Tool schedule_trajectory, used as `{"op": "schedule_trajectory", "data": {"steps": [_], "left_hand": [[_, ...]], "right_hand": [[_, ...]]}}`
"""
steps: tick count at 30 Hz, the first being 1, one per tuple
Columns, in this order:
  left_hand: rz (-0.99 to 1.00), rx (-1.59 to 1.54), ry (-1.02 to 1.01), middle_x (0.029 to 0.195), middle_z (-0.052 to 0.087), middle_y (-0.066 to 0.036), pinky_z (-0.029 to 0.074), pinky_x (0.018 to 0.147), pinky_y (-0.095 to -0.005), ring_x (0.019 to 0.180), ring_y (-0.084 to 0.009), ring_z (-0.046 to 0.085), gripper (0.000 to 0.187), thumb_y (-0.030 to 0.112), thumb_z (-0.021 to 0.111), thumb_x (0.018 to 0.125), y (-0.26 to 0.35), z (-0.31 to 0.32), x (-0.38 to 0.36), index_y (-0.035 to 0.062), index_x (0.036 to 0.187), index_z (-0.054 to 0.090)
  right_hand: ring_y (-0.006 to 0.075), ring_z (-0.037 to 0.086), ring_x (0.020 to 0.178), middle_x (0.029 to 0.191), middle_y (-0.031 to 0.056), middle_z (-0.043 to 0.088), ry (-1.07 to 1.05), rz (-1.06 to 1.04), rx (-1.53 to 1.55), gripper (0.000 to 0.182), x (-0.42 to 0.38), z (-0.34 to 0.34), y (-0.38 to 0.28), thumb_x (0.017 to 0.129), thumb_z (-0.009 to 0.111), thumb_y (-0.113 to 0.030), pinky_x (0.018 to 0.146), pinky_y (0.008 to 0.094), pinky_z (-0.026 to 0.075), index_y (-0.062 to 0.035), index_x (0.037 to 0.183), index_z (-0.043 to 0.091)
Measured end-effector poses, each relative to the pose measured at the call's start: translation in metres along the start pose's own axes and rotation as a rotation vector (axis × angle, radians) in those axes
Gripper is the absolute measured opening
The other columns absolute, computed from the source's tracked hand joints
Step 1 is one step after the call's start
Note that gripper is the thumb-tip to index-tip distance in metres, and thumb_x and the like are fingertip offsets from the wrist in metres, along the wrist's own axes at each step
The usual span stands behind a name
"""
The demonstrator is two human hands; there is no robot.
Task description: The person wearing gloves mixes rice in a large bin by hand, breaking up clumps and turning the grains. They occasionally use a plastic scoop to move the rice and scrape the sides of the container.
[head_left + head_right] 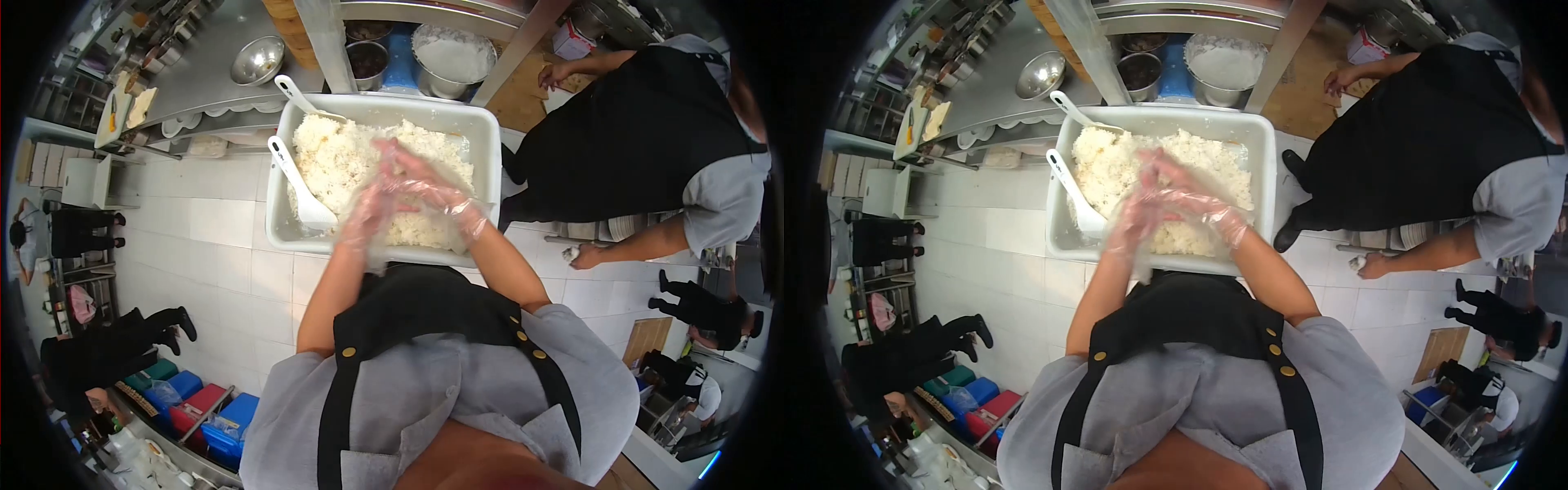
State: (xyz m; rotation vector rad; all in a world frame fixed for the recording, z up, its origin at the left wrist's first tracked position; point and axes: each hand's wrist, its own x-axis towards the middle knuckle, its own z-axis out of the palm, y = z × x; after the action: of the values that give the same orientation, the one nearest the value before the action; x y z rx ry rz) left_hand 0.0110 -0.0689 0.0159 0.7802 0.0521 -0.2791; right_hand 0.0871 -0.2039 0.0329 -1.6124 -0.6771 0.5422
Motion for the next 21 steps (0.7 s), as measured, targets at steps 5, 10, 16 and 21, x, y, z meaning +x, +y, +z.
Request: {"op": "schedule_trajectory", "data": {"steps": [5,10,16,21], "left_hand": [[-0.191,0.294,0.203,0.142,0.034,-0.012,0.058,0.063,-0.0391,0.113,-0.0289,0.052,0.080,0.052,0.063,0.084,0.013,0.007,0.015,0.0223,0.148,0.025],[0.095,0.675,0.542,0.121,0.048,-0.012,0.058,0.058,-0.0323,0.086,-0.0236,0.061,0.054,0.010,0.063,0.084,0.016,-0.012,-0.039,0.0094,0.135,0.046],[0.529,1.455,0.617,0.116,0.046,-0.021,0.046,0.090,-0.0421,0.099,-0.0366,0.054,0.054,-0.013,0.040,0.064,-0.031,-0.045,-0.069,-0.0027,0.115,0.055],[0.521,1.426,0.671,0.115,0.047,-0.026,0.043,0.094,-0.0446,0.110,-0.0423,0.047,0.053,-0.013,0.041,0.065,-0.032,-0.034,-0.064,-0.0040,0.115,0.054]], "right_hand": [[0.0251,0.048,0.121,0.134,0.0115,0.048,-0.306,0.115,0.127,0.063,-0.001,0.007,0.003,0.075,0.072,-0.027,0.100,0.0343,0.038,-0.0151,0.134,0.052],[0.0266,0.064,0.095,0.130,0.0187,0.054,0.101,0.212,-0.450,0.053,0.040,-0.072,0.069,0.085,0.060,-0.037,0.082,0.0368,0.052,-0.0048,0.126,0.055],[0.0358,0.061,0.104,0.120,0.0222,0.060,0.072,0.036,-0.974,0.063,0.095,-0.042,0.131,0.084,0.055,-0.052,0.093,0.0424,0.046,-0.0019,0.122,0.058],[0.0345,0.049,0.122,0.123,0.0224,0.057,-0.358,0.510,-0.993,0.064,0.117,-0.034,0.087,0.082,0.055,-0.054,0.101,0.0405,0.039,-0.0025,0.119,0.061]]}}
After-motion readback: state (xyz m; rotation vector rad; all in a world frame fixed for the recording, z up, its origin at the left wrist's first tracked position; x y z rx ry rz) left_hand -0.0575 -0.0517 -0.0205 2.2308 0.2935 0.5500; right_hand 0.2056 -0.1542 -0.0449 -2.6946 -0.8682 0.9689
